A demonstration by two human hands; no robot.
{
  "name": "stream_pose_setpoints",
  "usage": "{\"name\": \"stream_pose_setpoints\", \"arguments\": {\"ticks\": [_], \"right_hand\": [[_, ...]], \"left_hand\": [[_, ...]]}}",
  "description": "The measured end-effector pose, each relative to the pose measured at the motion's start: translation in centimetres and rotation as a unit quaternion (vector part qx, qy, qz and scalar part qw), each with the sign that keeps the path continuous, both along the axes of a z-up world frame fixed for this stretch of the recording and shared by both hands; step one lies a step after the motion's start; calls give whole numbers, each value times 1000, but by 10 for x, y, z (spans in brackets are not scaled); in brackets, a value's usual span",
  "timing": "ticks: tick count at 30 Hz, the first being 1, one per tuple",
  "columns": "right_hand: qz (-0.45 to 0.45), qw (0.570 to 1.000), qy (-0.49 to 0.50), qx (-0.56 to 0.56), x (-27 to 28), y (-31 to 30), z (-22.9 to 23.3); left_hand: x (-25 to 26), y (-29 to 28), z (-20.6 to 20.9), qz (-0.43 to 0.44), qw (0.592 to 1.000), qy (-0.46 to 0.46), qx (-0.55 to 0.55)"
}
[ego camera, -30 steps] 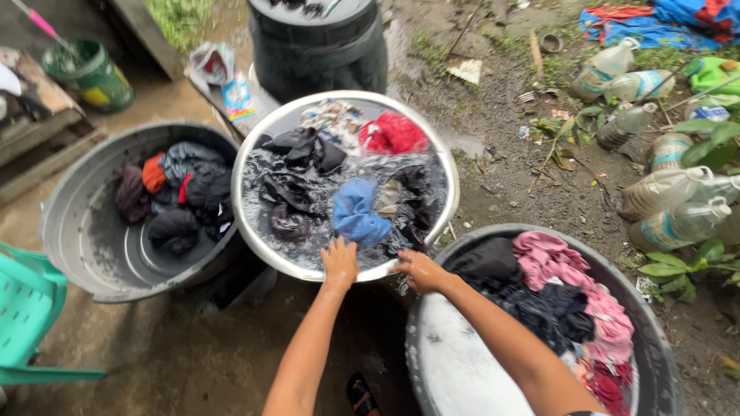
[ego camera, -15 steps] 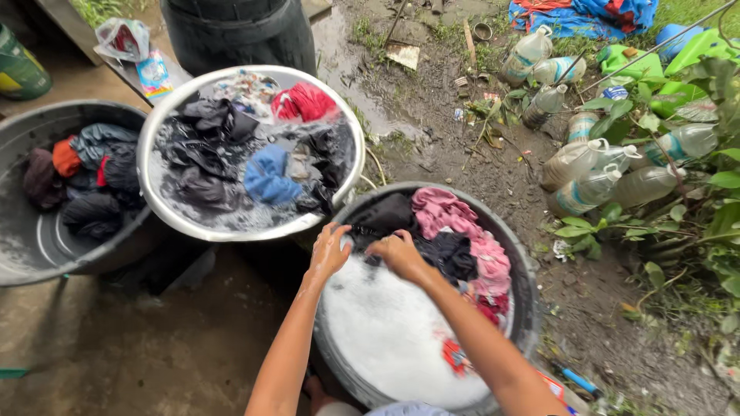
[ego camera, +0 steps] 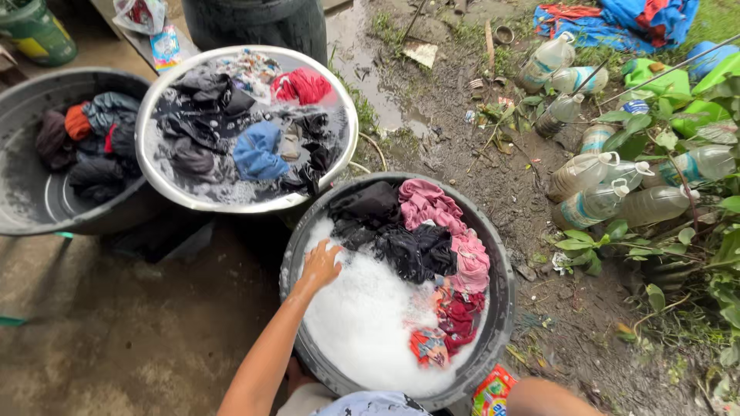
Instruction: The person washes clothes in a basin of soapy water by hand, scrubbing individual items against each other and themselves.
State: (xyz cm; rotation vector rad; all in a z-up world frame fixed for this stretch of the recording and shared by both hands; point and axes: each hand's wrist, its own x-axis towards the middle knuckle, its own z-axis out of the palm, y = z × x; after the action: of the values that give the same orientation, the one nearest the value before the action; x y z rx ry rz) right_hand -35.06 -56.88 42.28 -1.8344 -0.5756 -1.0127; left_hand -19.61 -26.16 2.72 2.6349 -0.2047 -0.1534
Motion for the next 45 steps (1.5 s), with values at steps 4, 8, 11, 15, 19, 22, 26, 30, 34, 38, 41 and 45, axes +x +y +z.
{"name": "stream_pose_setpoints", "arguments": {"ticks": [4, 8, 11, 15, 19, 22, 26, 30, 34, 38, 41, 45], "right_hand": [[-9, 999, -51, 11, 7, 3, -49], [-19, 995, -94, 21, -15, -7, 8], [-14, 995, -102, 15, -19, -7, 17], [10, 998, -43, -37, 13, 23, -81], [62, 950, 247, -180, 54, 51, -241], [114, 885, 324, -315, 47, 31, -341], [115, 791, 417, -433, 19, 28, -411], [79, 664, 435, -603, 1, 41, -431], [83, 658, 450, -598, -5, 51, -434], [129, 868, 398, -267, 23, 48, -415], [86, 910, 370, -167, 68, 55, -374], [112, 916, 370, -113, 107, 61, -301]], "left_hand": [[-11, -15, -6, -12, 999, -23, -24], [-8, -30, -9, -10, 1000, -8, 7], [-22, -35, -19, -10, 999, 23, 27], [-38, -43, -18, -7, 995, 91, 31], [-72, -57, -13, -60, 980, 143, 123], [-107, -67, -21, -67, 973, 160, 153], [-141, -67, -36, -95, 956, 205, 187], [-140, -56, -40, -126, 946, 241, 174], [-127, -41, -32, -121, 956, 220, 150], [-135, -40, -9, -100, 965, 134, 204], [-146, -55, -1, -102, 978, 89, 160], [-144, -80, -24, -139, 965, 192, 114]]}}
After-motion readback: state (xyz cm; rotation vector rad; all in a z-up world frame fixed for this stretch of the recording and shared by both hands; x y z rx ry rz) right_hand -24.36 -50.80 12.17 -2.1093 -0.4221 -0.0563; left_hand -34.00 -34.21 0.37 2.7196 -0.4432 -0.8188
